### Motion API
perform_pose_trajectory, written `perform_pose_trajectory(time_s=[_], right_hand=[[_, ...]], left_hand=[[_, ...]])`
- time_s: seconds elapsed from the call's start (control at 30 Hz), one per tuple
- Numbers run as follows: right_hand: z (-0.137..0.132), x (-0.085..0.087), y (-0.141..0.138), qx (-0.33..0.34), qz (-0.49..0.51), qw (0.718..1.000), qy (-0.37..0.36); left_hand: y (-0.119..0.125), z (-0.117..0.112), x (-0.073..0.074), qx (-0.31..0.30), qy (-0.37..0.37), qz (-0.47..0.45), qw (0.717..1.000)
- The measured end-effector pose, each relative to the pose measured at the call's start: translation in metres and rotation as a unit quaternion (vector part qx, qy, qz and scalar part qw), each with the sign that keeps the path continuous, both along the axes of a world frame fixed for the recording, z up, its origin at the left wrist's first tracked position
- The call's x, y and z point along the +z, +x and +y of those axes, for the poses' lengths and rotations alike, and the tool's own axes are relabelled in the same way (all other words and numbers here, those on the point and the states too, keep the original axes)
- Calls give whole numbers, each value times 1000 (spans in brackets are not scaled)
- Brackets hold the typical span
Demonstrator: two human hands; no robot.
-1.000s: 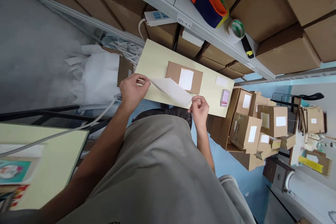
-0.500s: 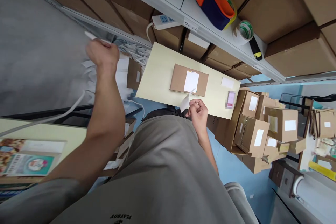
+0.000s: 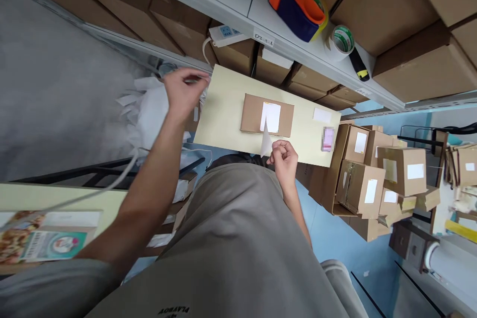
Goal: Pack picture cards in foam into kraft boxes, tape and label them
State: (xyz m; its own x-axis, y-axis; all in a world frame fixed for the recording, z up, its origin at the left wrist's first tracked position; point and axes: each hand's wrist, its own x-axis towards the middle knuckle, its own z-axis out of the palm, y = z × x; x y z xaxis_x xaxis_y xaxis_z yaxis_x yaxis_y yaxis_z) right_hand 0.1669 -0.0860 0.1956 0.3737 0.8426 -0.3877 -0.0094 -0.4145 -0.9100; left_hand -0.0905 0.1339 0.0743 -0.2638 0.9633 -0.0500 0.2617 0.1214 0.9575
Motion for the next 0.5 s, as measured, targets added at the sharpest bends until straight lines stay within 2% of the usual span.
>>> perform_pose_trajectory(time_s=[0.13, 0.23, 0.37, 0.5], right_hand=[[2, -1, 4, -4, -8, 1000, 13], [3, -4, 6, 1, -12, 1000, 23], [2, -9, 8, 12, -16, 999, 47], [-1, -12, 8, 20, -47, 995, 83]], left_hand=[[39, -68, 39, -58, 68, -101, 991], [51, -101, 66, -87, 78, -138, 983], [57, -123, 89, -93, 65, -166, 980], [61, -134, 96, -94, 35, -178, 979]])
